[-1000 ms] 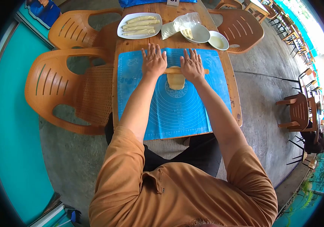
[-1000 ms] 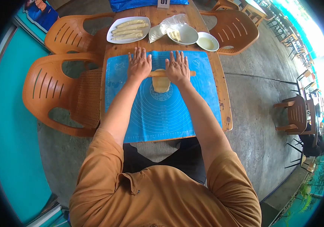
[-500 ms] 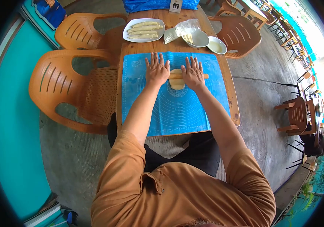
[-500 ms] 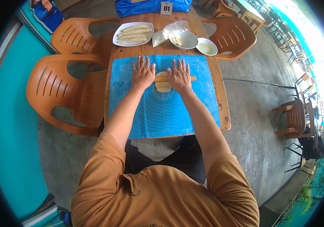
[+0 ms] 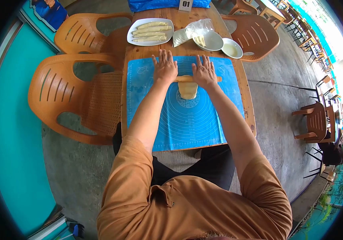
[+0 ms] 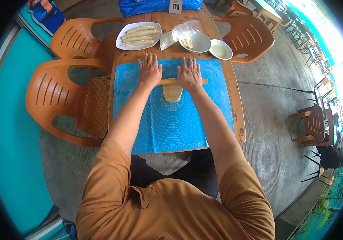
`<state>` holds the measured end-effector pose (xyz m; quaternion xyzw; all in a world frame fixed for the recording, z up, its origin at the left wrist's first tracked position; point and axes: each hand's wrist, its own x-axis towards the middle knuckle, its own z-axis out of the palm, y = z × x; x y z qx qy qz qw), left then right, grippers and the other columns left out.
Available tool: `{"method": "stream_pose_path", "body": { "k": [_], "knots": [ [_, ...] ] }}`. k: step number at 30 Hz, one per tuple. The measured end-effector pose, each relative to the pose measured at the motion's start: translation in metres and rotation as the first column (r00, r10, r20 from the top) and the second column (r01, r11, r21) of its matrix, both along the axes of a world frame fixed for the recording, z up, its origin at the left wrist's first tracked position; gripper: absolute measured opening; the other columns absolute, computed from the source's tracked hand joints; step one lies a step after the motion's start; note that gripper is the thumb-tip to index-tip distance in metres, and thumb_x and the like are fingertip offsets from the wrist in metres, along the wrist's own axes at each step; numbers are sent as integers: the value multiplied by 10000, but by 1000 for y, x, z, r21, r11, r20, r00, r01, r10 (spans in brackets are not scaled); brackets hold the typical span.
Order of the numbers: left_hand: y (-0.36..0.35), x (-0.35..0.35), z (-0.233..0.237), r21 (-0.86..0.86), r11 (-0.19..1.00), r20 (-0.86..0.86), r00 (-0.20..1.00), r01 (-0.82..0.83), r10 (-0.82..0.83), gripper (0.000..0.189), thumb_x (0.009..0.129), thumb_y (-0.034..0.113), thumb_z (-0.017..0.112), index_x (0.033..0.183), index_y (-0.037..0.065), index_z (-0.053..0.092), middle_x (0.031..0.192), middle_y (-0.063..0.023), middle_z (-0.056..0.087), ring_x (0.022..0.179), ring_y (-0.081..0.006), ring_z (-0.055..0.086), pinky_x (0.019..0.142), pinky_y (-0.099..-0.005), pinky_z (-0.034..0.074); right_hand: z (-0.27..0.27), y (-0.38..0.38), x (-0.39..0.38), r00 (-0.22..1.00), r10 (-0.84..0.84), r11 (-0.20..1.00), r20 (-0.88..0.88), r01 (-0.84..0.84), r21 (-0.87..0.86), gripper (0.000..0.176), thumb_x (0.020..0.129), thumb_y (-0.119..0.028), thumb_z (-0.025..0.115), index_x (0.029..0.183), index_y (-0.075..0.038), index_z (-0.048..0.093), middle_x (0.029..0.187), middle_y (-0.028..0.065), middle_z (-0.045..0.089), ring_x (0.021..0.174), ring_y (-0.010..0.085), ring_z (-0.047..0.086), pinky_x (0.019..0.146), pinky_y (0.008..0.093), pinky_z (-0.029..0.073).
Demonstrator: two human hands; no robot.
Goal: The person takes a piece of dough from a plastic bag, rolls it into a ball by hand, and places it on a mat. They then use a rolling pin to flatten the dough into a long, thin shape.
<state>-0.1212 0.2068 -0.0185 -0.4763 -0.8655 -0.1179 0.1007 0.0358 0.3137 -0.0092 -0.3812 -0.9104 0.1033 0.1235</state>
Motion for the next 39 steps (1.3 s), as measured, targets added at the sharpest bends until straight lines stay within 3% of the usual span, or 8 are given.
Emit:
{"method": "stream_pose_path", "body": {
  "k": [7, 9, 15, 19, 21, 26, 28, 39],
  "knots": [
    [22, -19, 0, 134, 987, -89, 993, 93, -82, 505, 1067, 272, 516, 1515, 42, 480, 1576, -161, 490, 1515, -313, 393, 1257, -582, 256, -3, 17, -16, 996, -39, 999, -74, 38, -13, 587, 1089, -398, 395, 1559, -53, 460, 1630, 245, 383, 1551, 390, 305, 1270, 502, 234],
    [27, -25, 2, 205, 964, -166, 977, 168, -135, 440, 1036, 240, 576, 1432, 48, 572, 1394, -121, 630, 1356, -293, 542, 1170, -508, 401, -1, 19, -17, 996, -58, 998, -70, 57, -9, 551, 1078, -375, 424, 1514, -48, 507, 1592, 240, 425, 1522, 385, 344, 1248, 513, 259],
    [30, -32, 16, 407, 820, -227, 914, 402, -336, 243, 995, 170, 643, 1202, 50, 688, 1066, -80, 723, 1052, -261, 672, 954, -409, 526, -2, 22, -28, 982, -151, 988, -109, 155, 23, 442, 1058, -323, 478, 1360, -39, 630, 1471, 225, 525, 1432, 365, 443, 1196, 555, 303],
    [9, -24, 35, 441, 801, -120, 911, 406, -395, 231, 1003, 188, 643, 1181, 53, 700, 1068, -87, 717, 1048, -262, 672, 932, -417, 532, 2, 25, -34, 966, -217, 975, -141, 221, 13, 388, 1062, -299, 475, 1270, -42, 679, 1391, 199, 581, 1370, 352, 489, 1131, 568, 354],
    [-13, -19, 44, 217, 863, 91, 871, 456, -483, 236, 1003, 203, 657, 1179, 55, 707, 1036, -102, 708, 1032, -288, 672, 939, -443, 533, 1, 27, -34, 954, -232, 969, -190, 243, 36, 375, 1063, -295, 477, 1237, -42, 691, 1349, 180, 609, 1334, 345, 517, 1115, 560, 368],
    [-45, -24, 22, 195, 807, 12, 821, 557, -570, 267, 992, 228, 689, 1201, 63, 704, 1114, -96, 678, 1100, -301, 644, 995, -448, 509, -6, 37, -35, 888, -145, 965, -436, 225, 137, 328, 1061, -290, 505, 1106, -43, 717, 1178, 148, 690, 1171, 336, 620, 1032, 516, 442],
    [-47, -25, 21, 213, 796, -20, 817, 567, -577, 280, 987, 231, 697, 1212, 65, 700, 1148, -91, 666, 1128, -302, 631, 1013, -446, 499, -3, 42, -32, 766, 4, 993, -642, 72, 92, 287, 1057, -285, 545, 1039, -55, 716, 1063, 142, 709, 1028, 350, 666, 934, 493, 487],
    [-71, 11, 70, 199, 838, 39, 850, 508, -525, 305, 967, 161, 697, 1251, 60, 650, 1154, -92, 642, 1167, -304, 603, 1031, -459, 482, 29, -3, 56, 870, 235, 966, -433, -159, 204, 260, 1031, -269, 617, 895, -66, 705, 919, 111, 679, 877, 326, 668, 800, 487, 500]
  ]
}}
